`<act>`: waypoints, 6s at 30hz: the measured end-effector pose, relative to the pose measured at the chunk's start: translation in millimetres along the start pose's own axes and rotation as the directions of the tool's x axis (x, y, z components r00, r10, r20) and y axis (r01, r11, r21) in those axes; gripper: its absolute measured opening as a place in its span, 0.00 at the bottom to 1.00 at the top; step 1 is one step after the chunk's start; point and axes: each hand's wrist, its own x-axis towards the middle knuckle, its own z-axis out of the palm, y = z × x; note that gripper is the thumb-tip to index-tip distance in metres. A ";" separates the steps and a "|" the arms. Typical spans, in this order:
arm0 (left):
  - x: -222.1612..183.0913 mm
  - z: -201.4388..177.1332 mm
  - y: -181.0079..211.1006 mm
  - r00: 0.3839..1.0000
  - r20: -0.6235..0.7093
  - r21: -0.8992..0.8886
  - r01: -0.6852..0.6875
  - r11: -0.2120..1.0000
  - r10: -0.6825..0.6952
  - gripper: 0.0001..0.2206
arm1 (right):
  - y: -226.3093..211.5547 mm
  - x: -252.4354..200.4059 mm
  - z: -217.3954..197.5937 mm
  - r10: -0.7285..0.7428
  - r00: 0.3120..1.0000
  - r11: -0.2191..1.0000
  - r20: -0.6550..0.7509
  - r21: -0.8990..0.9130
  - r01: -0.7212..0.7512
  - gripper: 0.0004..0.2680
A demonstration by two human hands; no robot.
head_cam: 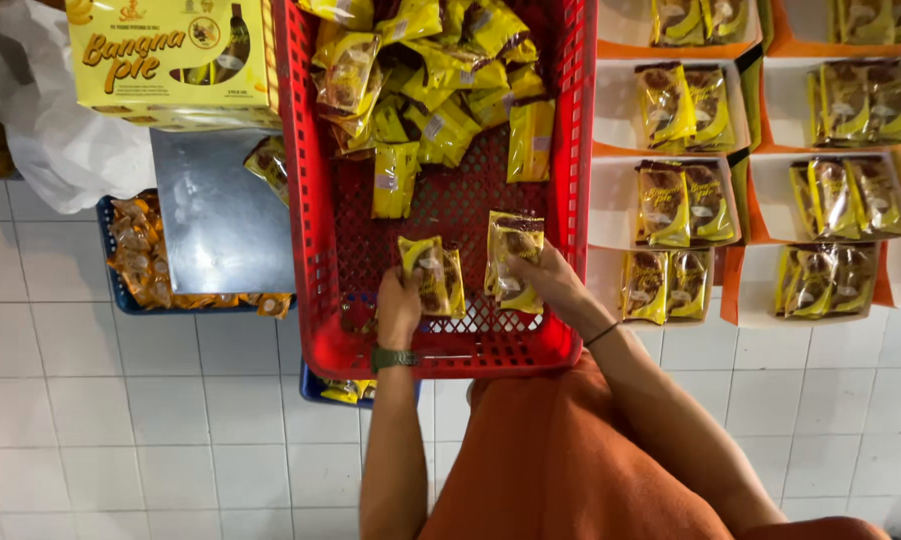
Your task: The person packs yellow-packaged banana pies into cardboard boxes by hand, moving them from a red basket and other containers.
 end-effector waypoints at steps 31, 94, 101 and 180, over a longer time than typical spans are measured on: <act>14.4 19.3 12.0 0.527 0.691 0.623 -0.781 -0.037 0.495 0.17 | -12.4 -13.9 4.5 -0.014 0.998 0.890 0.064 0.456 -0.017 0.18; 235.2 582.9 510.6 0.971 0.228 0.180 -0.118 0.977 0.076 0.35 | -90.0 335.7 -612.7 -0.461 0.809 0.783 -0.365 -0.597 0.177 0.14; 239.9 597.0 487.7 0.639 0.338 0.524 -0.737 0.426 0.691 0.15 | -69.0 344.9 -577.1 -0.630 0.755 0.549 -0.183 -0.792 0.267 0.26; 15.1 101.6 44.7 0.956 0.288 -0.952 0.280 0.121 0.054 0.19 | -53.6 -22.6 -31.6 -0.254 0.828 0.783 0.501 0.609 -0.129 0.17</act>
